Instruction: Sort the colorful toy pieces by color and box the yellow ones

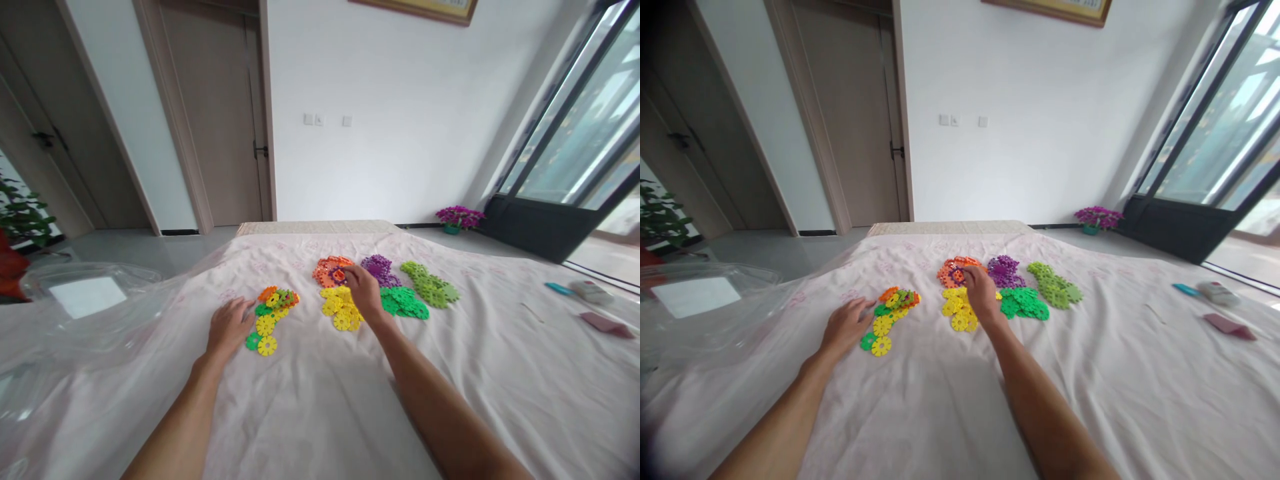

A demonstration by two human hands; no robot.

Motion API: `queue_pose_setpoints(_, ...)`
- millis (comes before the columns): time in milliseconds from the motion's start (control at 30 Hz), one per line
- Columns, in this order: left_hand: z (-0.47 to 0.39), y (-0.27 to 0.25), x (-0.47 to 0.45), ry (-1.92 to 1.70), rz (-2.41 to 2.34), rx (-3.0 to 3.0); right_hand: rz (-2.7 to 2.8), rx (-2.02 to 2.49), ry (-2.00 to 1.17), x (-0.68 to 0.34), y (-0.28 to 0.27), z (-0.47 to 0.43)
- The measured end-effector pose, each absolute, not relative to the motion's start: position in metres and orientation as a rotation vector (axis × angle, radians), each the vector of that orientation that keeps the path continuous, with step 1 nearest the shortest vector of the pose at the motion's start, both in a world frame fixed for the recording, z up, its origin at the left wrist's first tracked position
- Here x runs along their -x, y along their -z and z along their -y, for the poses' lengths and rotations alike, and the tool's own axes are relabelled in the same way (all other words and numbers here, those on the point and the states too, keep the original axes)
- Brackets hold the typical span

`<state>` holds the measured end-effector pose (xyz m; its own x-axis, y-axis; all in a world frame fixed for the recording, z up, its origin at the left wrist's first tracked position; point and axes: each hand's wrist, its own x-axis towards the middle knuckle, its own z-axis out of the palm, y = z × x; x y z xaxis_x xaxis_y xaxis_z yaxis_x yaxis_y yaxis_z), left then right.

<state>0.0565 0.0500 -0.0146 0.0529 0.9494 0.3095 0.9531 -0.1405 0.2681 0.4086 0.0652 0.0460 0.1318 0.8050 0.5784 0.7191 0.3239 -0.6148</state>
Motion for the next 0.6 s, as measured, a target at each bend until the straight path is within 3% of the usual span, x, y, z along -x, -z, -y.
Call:
queue_pose_setpoints(333, -0.053, 0.017, -0.056, 0.673, 2.06, 2.275, 1.312, 2.052, -0.05, -0.534, -0.047, -0.106)
queue_pose_setpoints(600, -0.053, 0.018, -0.055, 0.666, 2.042, 2.272, 1.256, 2.051, 0.081, -0.531, -0.043, -0.1)
